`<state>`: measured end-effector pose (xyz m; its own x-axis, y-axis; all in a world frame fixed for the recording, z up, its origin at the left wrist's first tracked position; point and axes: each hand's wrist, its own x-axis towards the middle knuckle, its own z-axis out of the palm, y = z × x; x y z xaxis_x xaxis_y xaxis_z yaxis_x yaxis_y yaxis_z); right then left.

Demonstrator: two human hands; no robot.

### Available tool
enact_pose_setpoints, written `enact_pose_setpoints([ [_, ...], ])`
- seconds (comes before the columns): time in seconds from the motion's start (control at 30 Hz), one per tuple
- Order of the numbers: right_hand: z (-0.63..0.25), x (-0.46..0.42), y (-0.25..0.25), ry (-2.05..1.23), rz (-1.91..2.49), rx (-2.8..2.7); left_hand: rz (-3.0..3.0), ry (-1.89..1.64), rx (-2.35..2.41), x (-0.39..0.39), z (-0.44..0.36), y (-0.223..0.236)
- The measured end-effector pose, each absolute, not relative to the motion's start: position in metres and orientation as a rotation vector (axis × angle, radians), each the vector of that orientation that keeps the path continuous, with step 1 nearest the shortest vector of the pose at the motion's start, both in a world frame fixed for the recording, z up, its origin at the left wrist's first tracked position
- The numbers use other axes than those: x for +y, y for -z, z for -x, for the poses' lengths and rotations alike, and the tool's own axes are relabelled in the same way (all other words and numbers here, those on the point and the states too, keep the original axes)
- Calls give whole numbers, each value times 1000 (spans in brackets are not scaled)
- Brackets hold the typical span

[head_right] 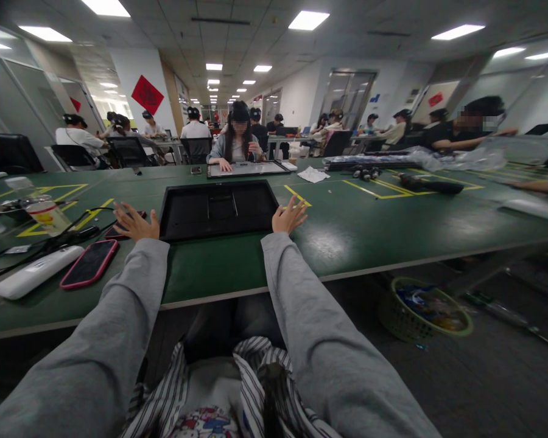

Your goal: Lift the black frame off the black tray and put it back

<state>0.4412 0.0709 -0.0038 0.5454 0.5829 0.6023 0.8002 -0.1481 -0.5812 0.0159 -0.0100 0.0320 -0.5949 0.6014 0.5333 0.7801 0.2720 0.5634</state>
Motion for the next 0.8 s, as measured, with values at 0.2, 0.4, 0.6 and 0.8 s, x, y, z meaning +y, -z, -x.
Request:
enact_pose_setpoints([
  [0.2,-436,69,4,284,1826,-1232,1482,1159,-2293,-13,-31,-31],
  [0.4,-432,64,3,269,1823,-1364,1532,1155,-2368,-18,-33,-28],
  [0.6,-430,59,4,251,1861,-1468,1618,1089,-2313,-16,-32,-21],
  [0.8,-421,46,0,325,1880,-1657,1629,1012,-2323,-18,-34,-20],
])
